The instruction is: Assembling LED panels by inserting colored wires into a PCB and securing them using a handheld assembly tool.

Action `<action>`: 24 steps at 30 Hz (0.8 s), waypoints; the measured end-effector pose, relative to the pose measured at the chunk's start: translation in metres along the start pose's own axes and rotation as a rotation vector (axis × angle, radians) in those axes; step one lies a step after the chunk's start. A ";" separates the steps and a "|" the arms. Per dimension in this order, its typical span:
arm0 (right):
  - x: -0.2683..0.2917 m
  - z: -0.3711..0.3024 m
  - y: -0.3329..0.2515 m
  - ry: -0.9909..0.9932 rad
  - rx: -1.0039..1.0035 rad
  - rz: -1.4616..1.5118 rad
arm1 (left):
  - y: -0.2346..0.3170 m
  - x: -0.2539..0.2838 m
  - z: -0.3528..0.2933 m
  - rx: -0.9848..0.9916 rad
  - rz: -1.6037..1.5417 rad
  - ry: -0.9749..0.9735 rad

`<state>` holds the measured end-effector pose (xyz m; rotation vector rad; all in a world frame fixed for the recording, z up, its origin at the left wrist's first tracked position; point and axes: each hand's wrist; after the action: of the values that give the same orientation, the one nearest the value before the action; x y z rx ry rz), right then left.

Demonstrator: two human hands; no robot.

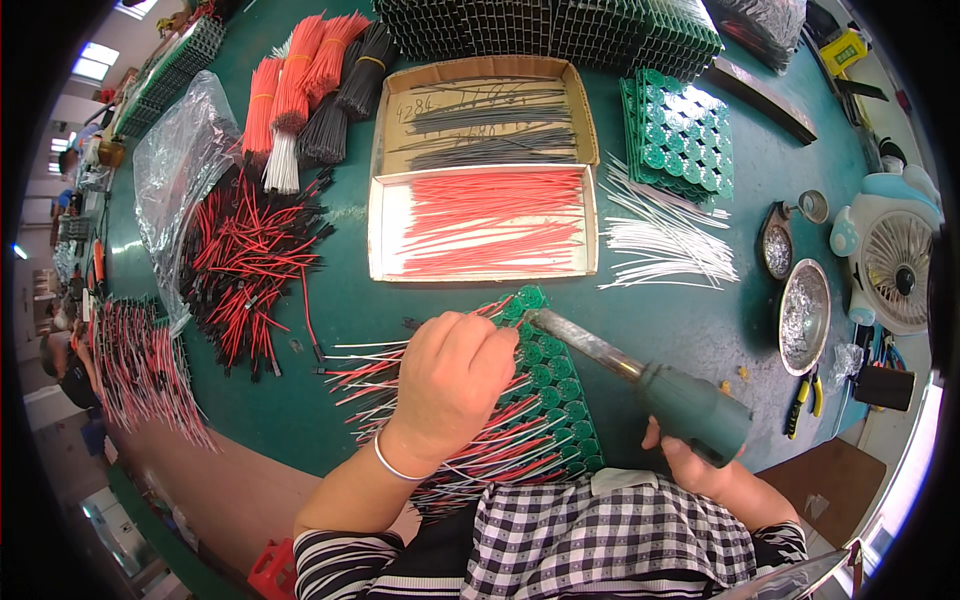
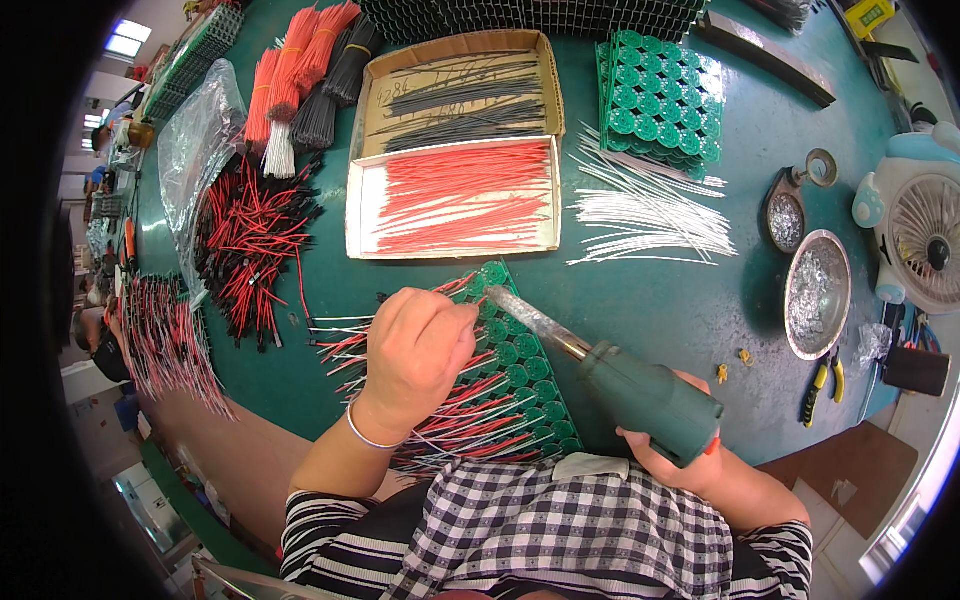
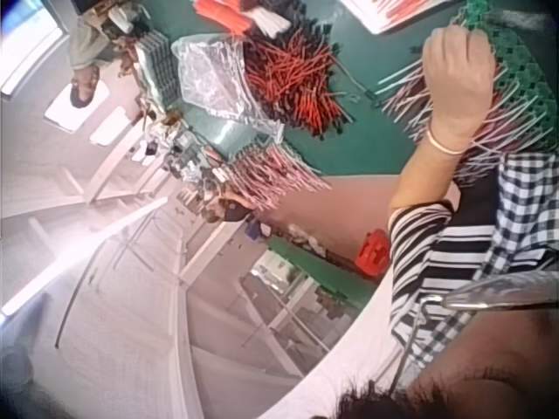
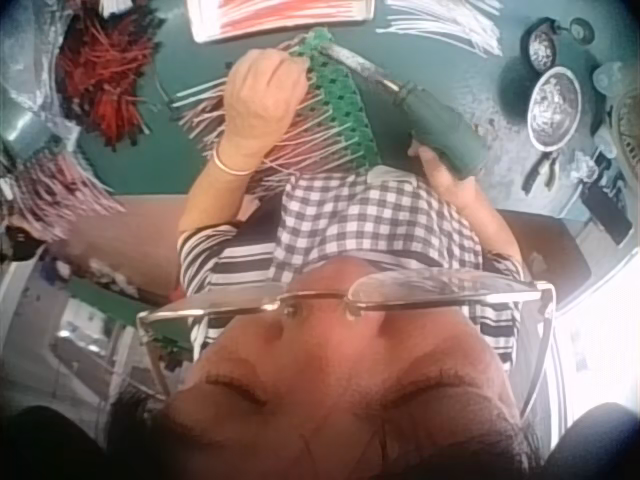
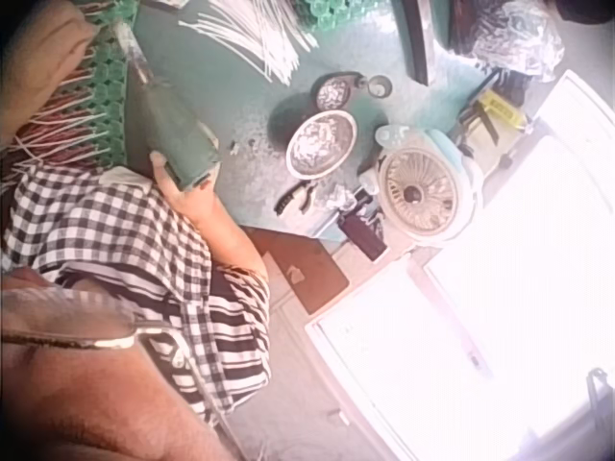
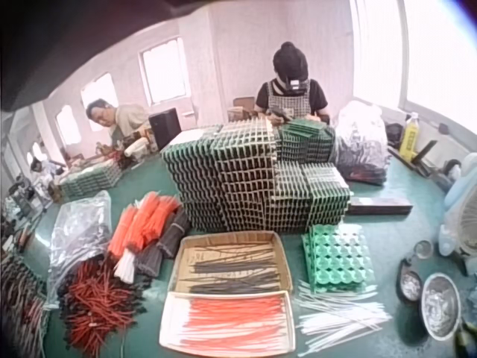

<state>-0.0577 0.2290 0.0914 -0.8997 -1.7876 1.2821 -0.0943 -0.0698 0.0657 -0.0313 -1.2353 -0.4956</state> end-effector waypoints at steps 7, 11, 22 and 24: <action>0.002 0.003 -0.002 0.025 0.084 0.101 | 0.000 -0.001 0.002 -0.003 0.023 0.033; -0.005 0.005 0.000 0.070 0.106 0.227 | 0.002 -0.004 0.004 0.016 0.073 0.056; -0.004 0.004 0.004 0.015 0.045 0.194 | 0.003 -0.008 0.005 0.041 0.098 0.089; -0.005 0.003 0.003 0.036 0.028 0.209 | 0.003 -0.009 0.005 0.037 0.102 0.087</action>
<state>-0.0576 0.2243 0.0872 -1.1099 -1.6780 1.4082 -0.0999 -0.0625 0.0605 -0.0406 -1.1510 -0.3812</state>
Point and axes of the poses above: each hand's wrist, its own z-axis towards the middle knuckle, its own x-axis out of the back of the hand, y = z × x, and after that the axes turned 14 degrees about z, right-handed
